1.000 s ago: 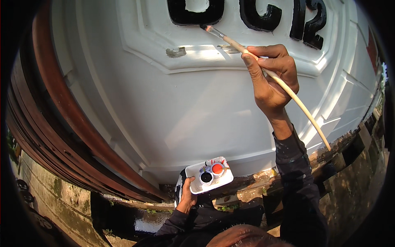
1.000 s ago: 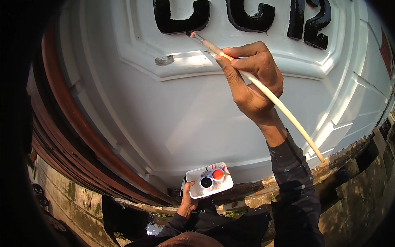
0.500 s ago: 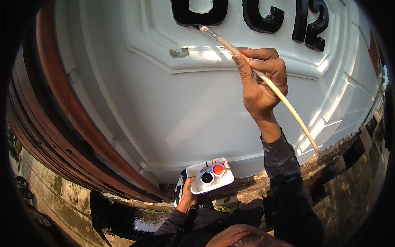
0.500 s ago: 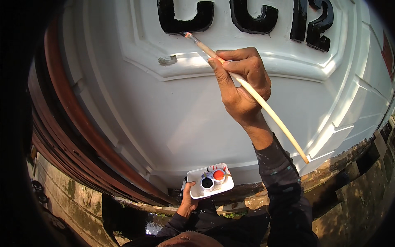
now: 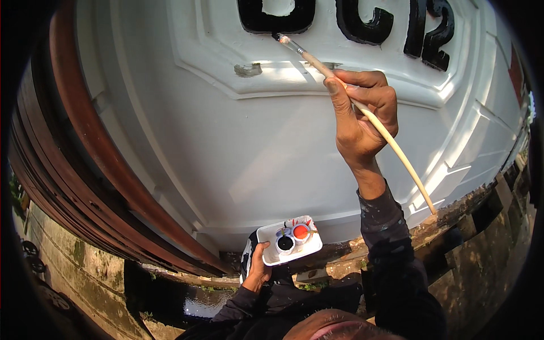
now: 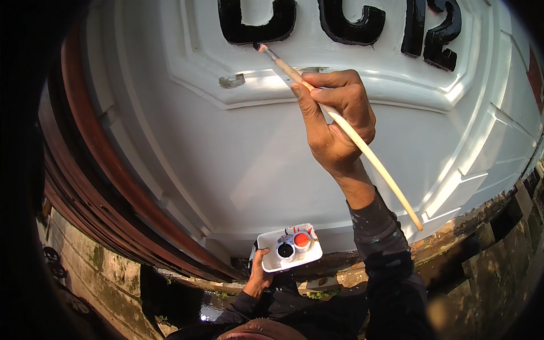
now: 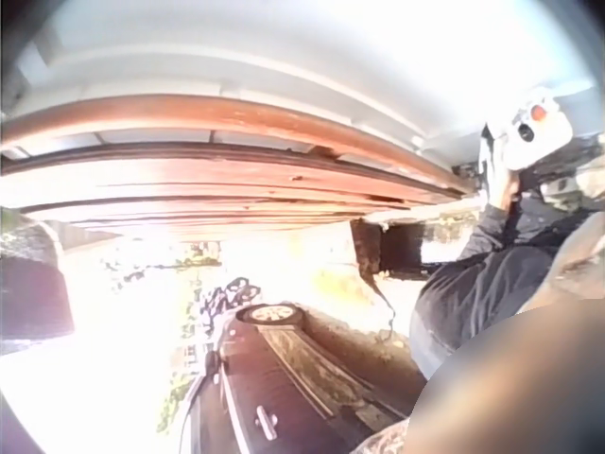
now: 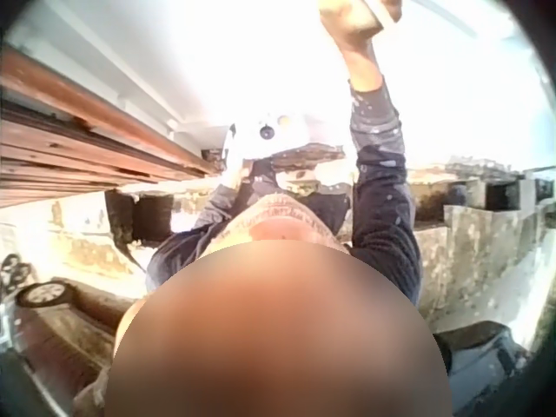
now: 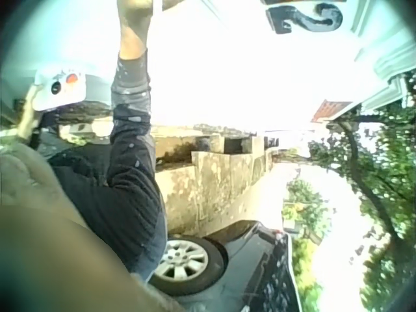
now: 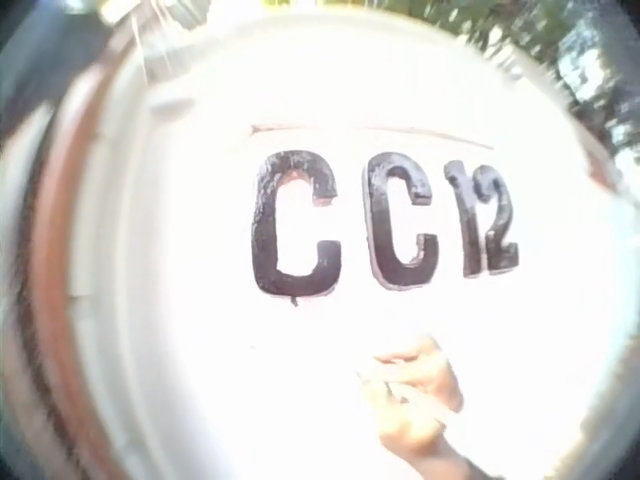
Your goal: The person is carefully painting or touching up black letters on a white decorative wall plaque using a paintbrush and a small paint tray.
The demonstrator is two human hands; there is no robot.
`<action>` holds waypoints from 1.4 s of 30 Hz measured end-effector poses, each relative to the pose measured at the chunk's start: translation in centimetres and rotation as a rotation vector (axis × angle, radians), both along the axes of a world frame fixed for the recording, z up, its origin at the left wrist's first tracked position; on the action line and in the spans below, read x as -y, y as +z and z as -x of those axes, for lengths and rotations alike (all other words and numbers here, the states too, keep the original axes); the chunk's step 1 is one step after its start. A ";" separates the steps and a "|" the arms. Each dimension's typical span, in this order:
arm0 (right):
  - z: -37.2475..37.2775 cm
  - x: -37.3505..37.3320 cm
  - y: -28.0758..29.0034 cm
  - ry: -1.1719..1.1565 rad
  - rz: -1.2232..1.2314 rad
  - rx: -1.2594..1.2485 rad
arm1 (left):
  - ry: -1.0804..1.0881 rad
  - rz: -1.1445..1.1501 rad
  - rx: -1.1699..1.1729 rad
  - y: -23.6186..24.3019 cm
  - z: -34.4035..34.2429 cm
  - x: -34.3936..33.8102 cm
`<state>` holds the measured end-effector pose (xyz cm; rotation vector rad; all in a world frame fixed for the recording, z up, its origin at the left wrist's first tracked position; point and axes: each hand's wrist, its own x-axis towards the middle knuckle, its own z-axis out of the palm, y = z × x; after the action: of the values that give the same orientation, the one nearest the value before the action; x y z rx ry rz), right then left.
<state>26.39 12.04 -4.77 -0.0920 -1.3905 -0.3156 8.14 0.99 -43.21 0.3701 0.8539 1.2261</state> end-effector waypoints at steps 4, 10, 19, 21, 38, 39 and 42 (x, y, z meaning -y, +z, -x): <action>-2.4 0.2 0.4 0.030 0.021 -0.098 | -0.020 0.007 0.018 0.6 -0.3 0.2; -1.0 0.8 -0.6 0.023 0.045 -0.005 | -0.020 -0.010 0.037 -0.5 0.4 0.1; -1.0 1.2 2.6 0.161 0.050 -0.137 | -0.011 0.000 0.020 0.6 -0.1 0.2; -1.1 0.8 3.8 0.107 0.033 -0.139 | -0.024 -0.011 0.019 0.5 0.0 0.3; -4.9 3.4 3.5 0.047 0.016 -0.265 | -0.058 -0.029 0.054 3.2 -0.5 0.4; -5.2 3.3 3.0 0.065 0.004 -0.256 | -0.052 -0.023 0.048 3.7 -0.4 0.7; -6.9 3.3 3.1 0.014 -0.010 -0.130 | -0.122 -0.020 0.056 4.8 0.0 0.7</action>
<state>33.26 8.79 -1.67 -0.0922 -1.2605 -0.2998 8.13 0.28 -38.40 0.3969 0.7608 1.1277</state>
